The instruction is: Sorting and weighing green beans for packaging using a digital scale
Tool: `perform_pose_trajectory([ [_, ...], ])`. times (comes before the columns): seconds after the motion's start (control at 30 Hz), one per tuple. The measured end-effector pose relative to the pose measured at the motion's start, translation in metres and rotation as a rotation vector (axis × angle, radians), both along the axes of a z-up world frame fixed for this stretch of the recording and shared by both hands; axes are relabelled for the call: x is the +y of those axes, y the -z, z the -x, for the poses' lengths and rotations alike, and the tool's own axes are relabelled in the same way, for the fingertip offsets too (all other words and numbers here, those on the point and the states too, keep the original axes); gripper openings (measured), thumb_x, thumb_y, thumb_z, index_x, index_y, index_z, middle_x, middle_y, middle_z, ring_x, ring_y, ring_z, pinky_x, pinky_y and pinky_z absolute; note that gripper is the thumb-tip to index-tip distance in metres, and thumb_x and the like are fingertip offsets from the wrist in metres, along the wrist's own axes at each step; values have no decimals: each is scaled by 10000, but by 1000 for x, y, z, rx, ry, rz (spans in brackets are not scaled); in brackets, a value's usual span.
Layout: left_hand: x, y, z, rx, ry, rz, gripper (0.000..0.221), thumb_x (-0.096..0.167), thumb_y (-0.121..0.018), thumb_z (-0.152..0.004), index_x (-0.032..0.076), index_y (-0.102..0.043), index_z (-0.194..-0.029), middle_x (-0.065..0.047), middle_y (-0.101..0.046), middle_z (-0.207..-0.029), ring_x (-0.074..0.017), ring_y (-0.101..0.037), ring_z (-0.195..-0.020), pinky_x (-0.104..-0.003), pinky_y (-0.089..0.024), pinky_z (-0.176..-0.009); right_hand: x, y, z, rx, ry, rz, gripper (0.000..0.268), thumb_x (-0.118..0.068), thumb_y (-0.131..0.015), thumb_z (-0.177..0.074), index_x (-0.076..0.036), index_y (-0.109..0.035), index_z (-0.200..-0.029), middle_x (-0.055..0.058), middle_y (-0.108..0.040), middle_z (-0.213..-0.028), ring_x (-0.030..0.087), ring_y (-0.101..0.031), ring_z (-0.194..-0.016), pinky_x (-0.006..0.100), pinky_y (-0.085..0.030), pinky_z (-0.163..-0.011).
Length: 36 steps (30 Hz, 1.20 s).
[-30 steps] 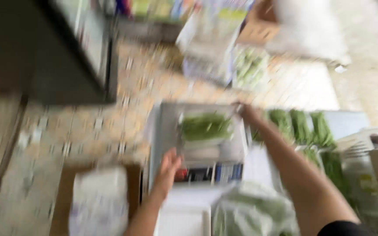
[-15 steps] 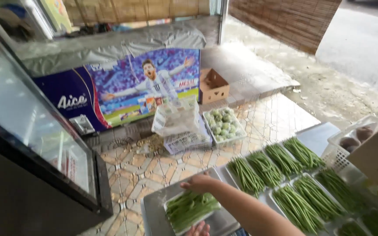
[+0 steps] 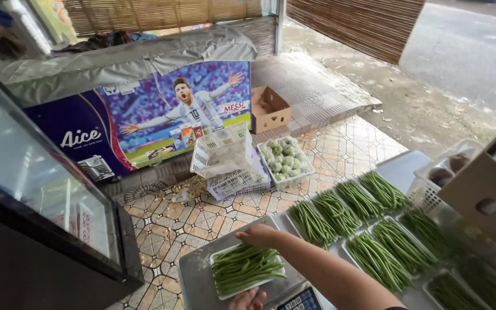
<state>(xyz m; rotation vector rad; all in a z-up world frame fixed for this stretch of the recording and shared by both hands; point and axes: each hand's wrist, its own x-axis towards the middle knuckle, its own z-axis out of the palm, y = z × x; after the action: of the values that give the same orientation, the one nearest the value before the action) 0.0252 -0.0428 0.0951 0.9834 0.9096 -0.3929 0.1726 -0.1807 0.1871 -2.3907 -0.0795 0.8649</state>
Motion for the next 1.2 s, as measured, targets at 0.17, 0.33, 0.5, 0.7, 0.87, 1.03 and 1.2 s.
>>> perform_pose_trajectory([
  [0.17,8,17,-4,-205,41,153,232,66,-534,-1022,-87,-623,-1172,-311,-746,-1160,-453,-732,-901,-355,-525,-606,-42,-7,-14,-69,-109,-1,320,-359,-481,-1083,-103,-658,-1153,116,-684,-1152,245,-658,-1028,368,-564,-974],
  [0.33,-22,-111,14,-255,278,105,294,142,-476,-1056,29,-591,-1302,-215,-742,-1235,-383,-711,-1045,-389,-520,-783,-119,-72,11,-20,13,-115,217,-231,-565,-1039,-99,-711,-1132,89,-736,-1104,219,-706,-977,340,-631,-905],
  [0.5,-68,-177,37,-397,617,96,252,212,-480,-1054,78,-569,-1249,-112,-727,-1290,-285,-740,-1074,-249,-534,-801,-201,-137,84,-129,252,-274,342,-257,-663,-947,-227,-748,-1277,139,-703,-1284,349,-650,-1200,528,-440,-1092],
  [0.7,-160,-202,71,-384,802,162,147,185,-514,-1026,66,-562,-1098,-199,-739,-1233,-335,-741,-1067,-286,-544,-718,-290,-243,212,5,382,-172,535,56,-436,-963,-166,-611,-1417,44,-671,-1417,217,-602,-1298,452,-435,-1200],
  [0.87,-240,-205,115,-322,996,178,235,175,-492,-1026,43,-610,-1181,-149,-733,-1234,-273,-733,-1039,-259,-542,-753,-380,-220,295,20,569,-270,441,-7,-497,-988,-102,-662,-1386,72,-705,-1324,220,-622,-1147,365,-436,-1045],
  [1.03,-310,-195,155,-284,1124,170,306,155,-421,-1050,-11,-595,-1238,-148,-723,-1220,-293,-731,-1070,-258,-555,-726,-458,-179,378,47,738,-449,418,15,-462,-1035,3,-628,-1419,166,-711,-1251,286,-639,-1065,399,-482,-931],
  [1.2,-365,-195,185,-233,1234,157,318,123,-443,-1034,-85,-519,-1261,-231,-722,-1184,-283,-744,-962,-244,-573,-647,-516,-133,446,-2,882,-572,481,19,-522,-999,-5,-601,-1473,172,-687,-1194,276,-603,-966,376,-416,-763],
])
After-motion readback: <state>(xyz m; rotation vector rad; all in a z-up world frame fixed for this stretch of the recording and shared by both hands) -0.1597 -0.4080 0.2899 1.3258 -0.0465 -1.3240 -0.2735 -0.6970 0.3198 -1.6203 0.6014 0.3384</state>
